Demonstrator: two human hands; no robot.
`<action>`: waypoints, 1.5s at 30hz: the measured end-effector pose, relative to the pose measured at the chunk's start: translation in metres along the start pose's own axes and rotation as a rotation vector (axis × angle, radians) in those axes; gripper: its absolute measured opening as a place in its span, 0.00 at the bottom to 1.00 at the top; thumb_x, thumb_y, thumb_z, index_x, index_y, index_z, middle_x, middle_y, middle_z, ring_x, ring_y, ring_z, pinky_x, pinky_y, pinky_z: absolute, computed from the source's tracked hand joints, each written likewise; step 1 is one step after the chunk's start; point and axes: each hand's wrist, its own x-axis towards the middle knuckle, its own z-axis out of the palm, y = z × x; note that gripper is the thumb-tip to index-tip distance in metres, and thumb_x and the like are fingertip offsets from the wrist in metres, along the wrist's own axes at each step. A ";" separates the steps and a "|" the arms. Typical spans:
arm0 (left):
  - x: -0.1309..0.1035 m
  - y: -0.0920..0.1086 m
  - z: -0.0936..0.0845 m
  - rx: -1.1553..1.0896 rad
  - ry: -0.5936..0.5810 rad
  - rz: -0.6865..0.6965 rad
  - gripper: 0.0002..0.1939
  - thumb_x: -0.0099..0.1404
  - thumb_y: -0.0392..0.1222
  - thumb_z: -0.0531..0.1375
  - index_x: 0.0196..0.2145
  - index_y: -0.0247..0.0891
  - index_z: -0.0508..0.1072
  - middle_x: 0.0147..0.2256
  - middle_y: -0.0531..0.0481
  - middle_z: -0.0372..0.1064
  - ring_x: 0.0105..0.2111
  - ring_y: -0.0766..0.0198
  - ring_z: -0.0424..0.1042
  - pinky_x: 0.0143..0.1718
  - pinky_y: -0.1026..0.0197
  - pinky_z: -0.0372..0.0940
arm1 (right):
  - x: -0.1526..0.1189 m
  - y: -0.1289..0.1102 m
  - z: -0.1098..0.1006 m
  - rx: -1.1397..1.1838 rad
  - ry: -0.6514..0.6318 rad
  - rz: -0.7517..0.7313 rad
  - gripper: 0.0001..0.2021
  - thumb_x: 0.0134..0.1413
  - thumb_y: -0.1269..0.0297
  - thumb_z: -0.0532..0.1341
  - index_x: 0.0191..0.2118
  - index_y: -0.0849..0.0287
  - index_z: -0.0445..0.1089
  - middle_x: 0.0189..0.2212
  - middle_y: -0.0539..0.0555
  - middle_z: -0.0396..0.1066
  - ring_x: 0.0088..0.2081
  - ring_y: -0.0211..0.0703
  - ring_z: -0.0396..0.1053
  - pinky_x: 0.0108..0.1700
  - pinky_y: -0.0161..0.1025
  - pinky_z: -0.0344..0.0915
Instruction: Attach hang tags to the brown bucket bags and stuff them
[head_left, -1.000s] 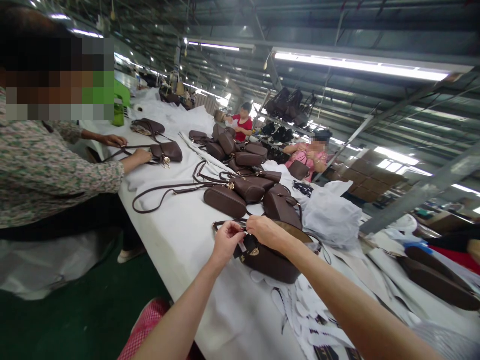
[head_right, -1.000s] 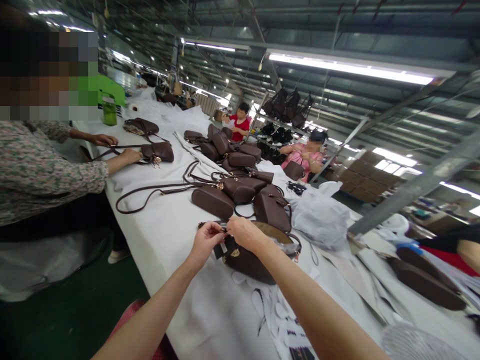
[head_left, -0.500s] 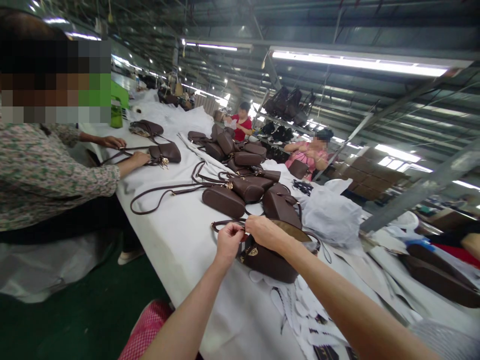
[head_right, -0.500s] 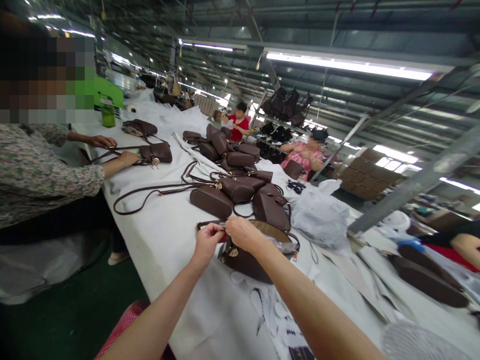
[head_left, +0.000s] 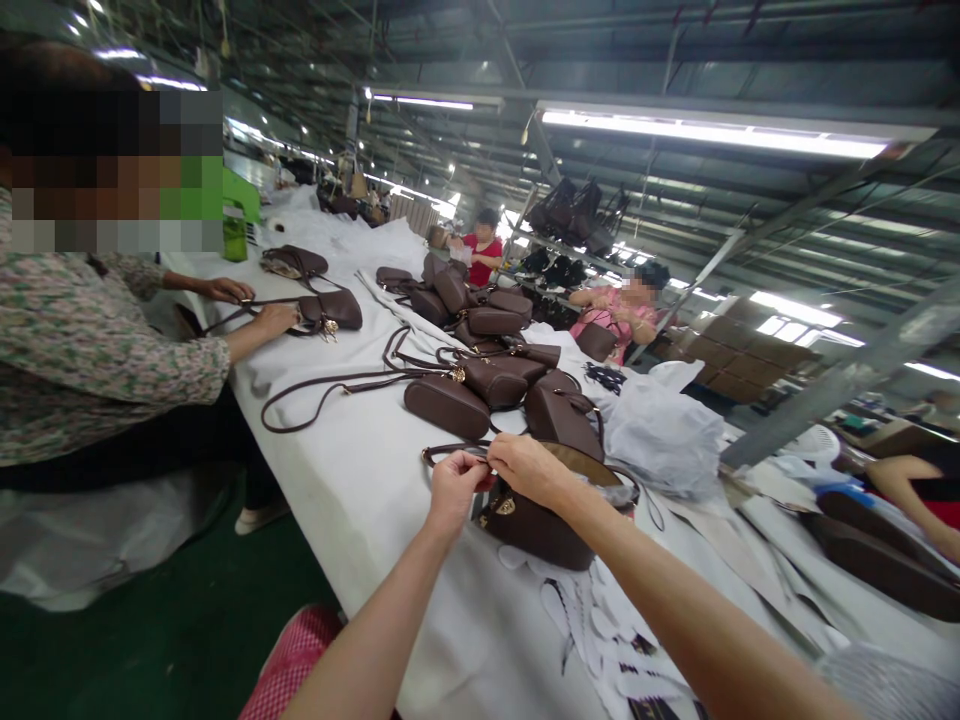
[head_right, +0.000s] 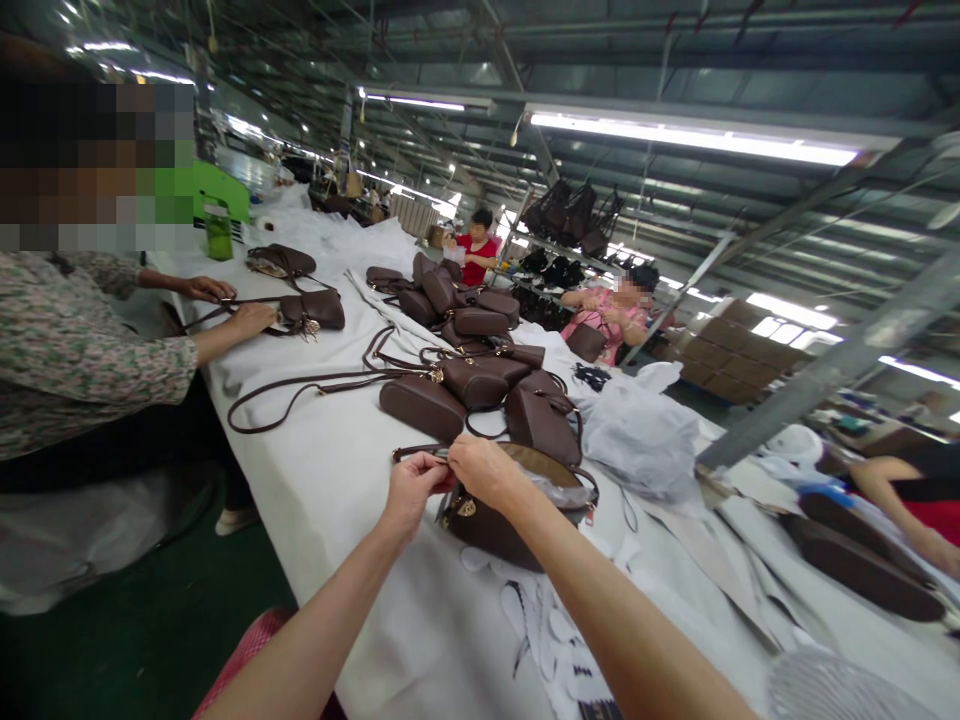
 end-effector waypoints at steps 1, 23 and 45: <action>0.000 0.000 0.001 0.007 0.001 0.000 0.08 0.45 0.39 0.66 0.20 0.35 0.70 0.18 0.54 0.71 0.20 0.66 0.71 0.27 0.63 0.69 | 0.000 0.000 0.002 -0.010 0.005 0.011 0.11 0.62 0.74 0.54 0.32 0.65 0.72 0.32 0.56 0.70 0.35 0.40 0.67 0.37 0.35 0.58; 0.004 -0.010 0.006 0.076 -0.003 0.125 0.07 0.48 0.39 0.62 0.20 0.37 0.67 0.19 0.58 0.64 0.20 0.70 0.66 0.25 0.66 0.67 | 0.003 0.009 0.006 0.069 0.088 0.002 0.11 0.53 0.79 0.57 0.23 0.63 0.70 0.26 0.53 0.69 0.29 0.37 0.64 0.32 0.32 0.55; 0.006 -0.018 0.006 0.037 0.009 0.115 0.05 0.48 0.39 0.62 0.23 0.35 0.69 0.21 0.55 0.66 0.22 0.69 0.66 0.26 0.65 0.67 | 0.003 0.010 0.015 0.096 0.159 0.000 0.11 0.51 0.79 0.57 0.21 0.61 0.67 0.23 0.52 0.67 0.27 0.38 0.62 0.30 0.34 0.54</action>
